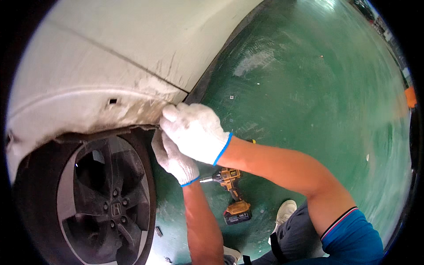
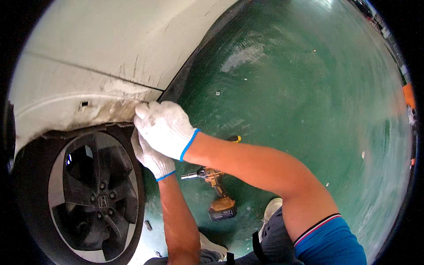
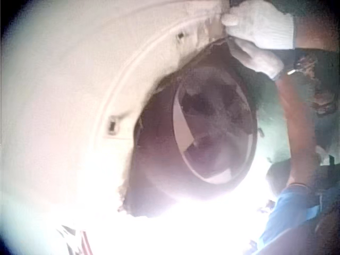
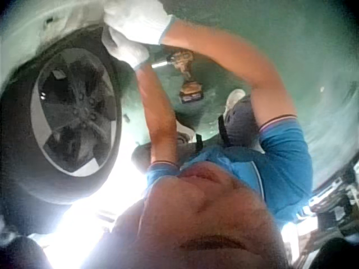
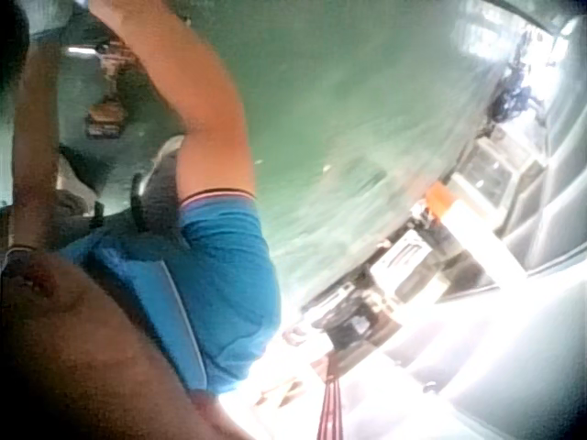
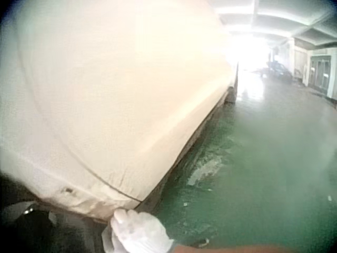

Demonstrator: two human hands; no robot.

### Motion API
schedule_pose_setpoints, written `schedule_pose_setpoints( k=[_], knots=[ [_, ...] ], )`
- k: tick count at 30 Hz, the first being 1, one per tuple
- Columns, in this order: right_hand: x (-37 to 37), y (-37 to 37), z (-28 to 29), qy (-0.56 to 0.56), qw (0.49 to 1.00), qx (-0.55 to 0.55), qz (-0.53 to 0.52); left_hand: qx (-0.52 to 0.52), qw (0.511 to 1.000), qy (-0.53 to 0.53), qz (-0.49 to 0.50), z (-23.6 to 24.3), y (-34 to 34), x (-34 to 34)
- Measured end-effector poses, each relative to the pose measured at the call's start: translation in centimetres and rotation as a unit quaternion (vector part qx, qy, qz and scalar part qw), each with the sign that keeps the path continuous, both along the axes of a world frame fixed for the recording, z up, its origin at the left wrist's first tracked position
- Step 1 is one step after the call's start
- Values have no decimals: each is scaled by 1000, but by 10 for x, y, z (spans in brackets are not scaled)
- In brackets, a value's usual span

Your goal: The person uses a cordless impact wrench to remove bolts from the front bumper of a white car. They work on the lower edge near the wheel arch and the upper edge near the hood, then manually detach the plastic bumper cover from the vehicle frame.

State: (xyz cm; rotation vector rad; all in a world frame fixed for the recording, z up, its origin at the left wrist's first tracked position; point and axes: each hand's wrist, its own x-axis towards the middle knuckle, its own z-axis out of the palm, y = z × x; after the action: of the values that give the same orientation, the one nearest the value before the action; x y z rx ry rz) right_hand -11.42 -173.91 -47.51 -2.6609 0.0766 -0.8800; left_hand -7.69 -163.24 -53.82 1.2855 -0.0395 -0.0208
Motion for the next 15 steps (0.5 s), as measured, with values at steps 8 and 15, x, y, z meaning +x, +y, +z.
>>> schedule_pose_setpoints(
  k=[8,15],
  knots=[
    [-7,-13,7,126,989,54,50,-104,978,176,38,3,18,13],
    [-3,-7,21,150,986,1,69,-40,999,31,12,-37,9,16]
  ],
)
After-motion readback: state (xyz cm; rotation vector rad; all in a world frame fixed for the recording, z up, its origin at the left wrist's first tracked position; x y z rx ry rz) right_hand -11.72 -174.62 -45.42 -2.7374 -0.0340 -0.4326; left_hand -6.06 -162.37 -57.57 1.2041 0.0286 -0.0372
